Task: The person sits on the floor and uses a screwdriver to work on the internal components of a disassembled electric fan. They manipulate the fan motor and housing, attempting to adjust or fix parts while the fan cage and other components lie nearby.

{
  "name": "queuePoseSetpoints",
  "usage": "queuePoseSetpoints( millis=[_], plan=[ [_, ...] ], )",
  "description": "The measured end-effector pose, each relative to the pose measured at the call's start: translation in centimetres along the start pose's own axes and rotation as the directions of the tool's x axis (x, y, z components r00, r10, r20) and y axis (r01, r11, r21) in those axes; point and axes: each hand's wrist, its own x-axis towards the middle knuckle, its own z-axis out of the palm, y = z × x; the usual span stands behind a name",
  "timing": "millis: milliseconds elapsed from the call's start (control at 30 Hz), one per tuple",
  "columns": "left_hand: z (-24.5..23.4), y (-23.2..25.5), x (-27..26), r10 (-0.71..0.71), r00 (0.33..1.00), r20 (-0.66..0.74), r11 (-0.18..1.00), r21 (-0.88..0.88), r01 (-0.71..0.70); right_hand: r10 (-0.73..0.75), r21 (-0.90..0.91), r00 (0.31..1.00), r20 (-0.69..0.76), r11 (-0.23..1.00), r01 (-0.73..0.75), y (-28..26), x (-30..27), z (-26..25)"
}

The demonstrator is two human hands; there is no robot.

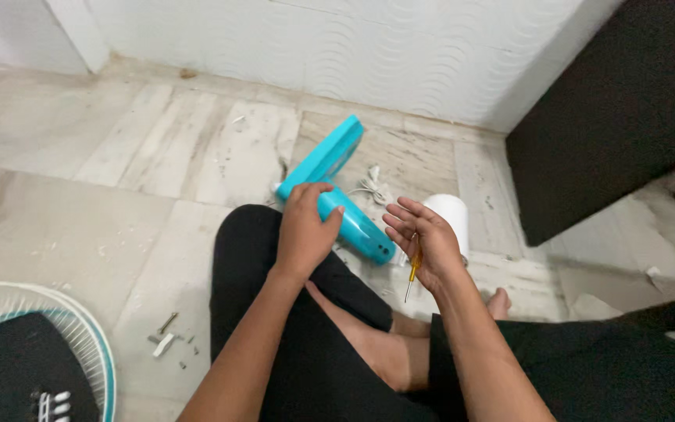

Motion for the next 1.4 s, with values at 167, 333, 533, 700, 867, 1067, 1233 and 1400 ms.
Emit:
queuePoseSetpoints(
  millis=[167,333,533,700,867,1067,1233,1400],
  plan=[
    [8.0,-2.0,-2.0,-0.549,0.771,0.322,0.682,-0.361,0.636,-0.015,0.037,0.991,-0.137,0.999,0.02,1.1,-0.1,-5.7],
    [10.8,-5.4,-4.3,-0.65,0.647,0.399,0.411,-0.532,0.74,0.007,0.014,0.972,-0.233,1.0,-0.004,3.1,-0.2,-9.1],
    [9.7,-5.2,-3.2,-0.721,0.504,0.476,0.191,-0.563,0.804,0.012,-0.154,0.946,-0.324,0.986,-0.065,4.2,-0.2,-10.1],
    [10.2,-4.5,-2.5,-0.764,0.447,0.465,0.186,-0.505,0.843,-0.012,-0.242,0.93,-0.366,0.967,-0.083,5.4,-0.2,-10.8],
    [12.2,-7.2,-1.2,-0.753,0.308,0.582,-0.003,-0.471,0.882,-0.058,-0.293,0.915,-0.4,0.954,-0.067,6.3,-0.1,-10.9],
    [15.9,-9.2,-1.2,-0.798,0.237,0.554,-0.111,-0.522,0.846,-0.105,-0.325,0.904,-0.415,0.945,-0.04,6.6,0.4,-11.1],
    [15.9,-9.5,-1.1,-0.815,0.217,0.537,-0.141,-0.548,0.825,-0.173,-0.374,0.902,-0.396,0.927,0.013,7.7,0.5,-12.1],
    [15.6,-9.2,-1.3,-0.807,0.273,0.523,-0.093,-0.569,0.817,-0.145,-0.338,0.833,-0.535,0.94,-0.053,7.3,1.0,-13.8]
  ],
)
